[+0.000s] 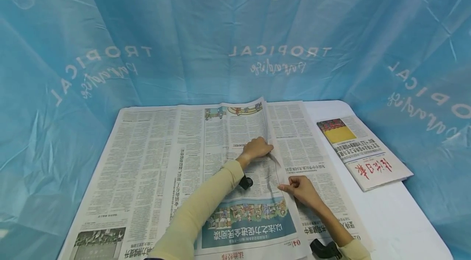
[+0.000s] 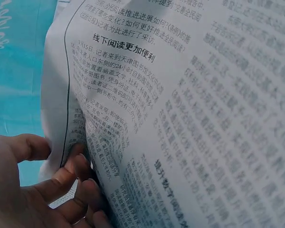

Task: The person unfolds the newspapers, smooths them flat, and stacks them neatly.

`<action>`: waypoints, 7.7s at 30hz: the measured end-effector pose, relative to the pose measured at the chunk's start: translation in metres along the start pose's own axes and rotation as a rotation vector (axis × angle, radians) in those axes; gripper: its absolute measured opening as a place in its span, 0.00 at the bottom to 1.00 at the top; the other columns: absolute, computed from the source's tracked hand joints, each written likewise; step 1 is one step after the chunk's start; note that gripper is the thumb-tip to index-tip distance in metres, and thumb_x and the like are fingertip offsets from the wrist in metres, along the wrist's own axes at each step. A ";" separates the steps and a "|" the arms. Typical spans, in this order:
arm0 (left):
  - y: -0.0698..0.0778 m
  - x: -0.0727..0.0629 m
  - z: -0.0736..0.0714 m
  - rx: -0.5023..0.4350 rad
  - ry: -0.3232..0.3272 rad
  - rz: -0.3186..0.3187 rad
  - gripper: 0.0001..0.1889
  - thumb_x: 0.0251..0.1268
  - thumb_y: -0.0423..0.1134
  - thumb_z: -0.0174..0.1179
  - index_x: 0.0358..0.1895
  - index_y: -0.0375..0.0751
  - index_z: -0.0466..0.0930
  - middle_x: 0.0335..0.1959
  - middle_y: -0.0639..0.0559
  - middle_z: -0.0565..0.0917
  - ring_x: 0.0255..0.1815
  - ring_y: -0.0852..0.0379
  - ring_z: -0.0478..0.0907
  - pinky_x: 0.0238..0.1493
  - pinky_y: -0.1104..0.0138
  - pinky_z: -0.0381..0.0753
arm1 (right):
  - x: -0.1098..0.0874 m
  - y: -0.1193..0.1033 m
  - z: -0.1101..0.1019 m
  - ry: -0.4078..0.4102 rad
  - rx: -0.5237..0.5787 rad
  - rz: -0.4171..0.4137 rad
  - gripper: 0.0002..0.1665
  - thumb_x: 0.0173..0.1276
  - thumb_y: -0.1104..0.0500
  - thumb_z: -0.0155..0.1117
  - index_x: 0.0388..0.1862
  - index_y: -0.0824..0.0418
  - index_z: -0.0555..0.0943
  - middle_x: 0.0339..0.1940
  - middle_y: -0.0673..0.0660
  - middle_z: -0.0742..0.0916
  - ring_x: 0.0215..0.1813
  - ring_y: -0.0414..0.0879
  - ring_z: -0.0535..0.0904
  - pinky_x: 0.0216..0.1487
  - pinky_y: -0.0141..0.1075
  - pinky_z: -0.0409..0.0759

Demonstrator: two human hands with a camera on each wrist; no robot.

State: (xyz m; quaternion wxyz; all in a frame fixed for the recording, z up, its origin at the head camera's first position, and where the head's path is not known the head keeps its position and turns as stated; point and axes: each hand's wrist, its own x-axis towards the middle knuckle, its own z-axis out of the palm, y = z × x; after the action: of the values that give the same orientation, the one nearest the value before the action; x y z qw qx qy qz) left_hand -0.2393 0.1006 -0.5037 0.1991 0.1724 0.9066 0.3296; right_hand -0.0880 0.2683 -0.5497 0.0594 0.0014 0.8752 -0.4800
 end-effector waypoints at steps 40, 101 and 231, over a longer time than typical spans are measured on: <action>-0.052 -0.047 -0.086 -0.289 -0.169 0.148 0.20 0.72 0.32 0.47 0.17 0.42 0.65 0.25 0.42 0.81 0.24 0.49 0.76 0.30 0.63 0.76 | 0.040 0.001 -0.019 0.017 0.070 0.043 0.15 0.70 0.55 0.64 0.35 0.69 0.81 0.10 0.50 0.73 0.12 0.41 0.66 0.17 0.36 0.68; -0.245 -0.189 -0.197 0.197 0.145 -0.275 0.21 0.68 0.37 0.51 0.17 0.48 0.56 0.13 0.57 0.55 0.17 0.60 0.53 0.23 0.68 0.57 | 0.043 0.015 -0.083 0.075 -0.212 0.103 0.18 0.70 0.57 0.62 0.43 0.74 0.80 0.31 0.59 0.84 0.28 0.45 0.75 0.27 0.37 0.74; -0.230 -0.160 -0.181 0.292 0.409 -0.129 0.07 0.70 0.37 0.57 0.41 0.35 0.77 0.32 0.41 0.82 0.26 0.51 0.76 0.24 0.60 0.72 | 0.016 0.058 -0.141 0.212 -0.557 0.176 0.19 0.71 0.49 0.59 0.34 0.66 0.74 0.22 0.57 0.80 0.23 0.47 0.72 0.22 0.38 0.65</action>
State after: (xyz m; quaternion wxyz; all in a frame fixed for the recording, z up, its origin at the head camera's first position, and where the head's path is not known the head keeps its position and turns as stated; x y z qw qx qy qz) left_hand -0.2292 -0.2322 -0.4898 0.0052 0.0711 0.9751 0.2099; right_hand -0.1153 0.4173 -0.5245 0.0071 0.1108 0.9710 -0.2117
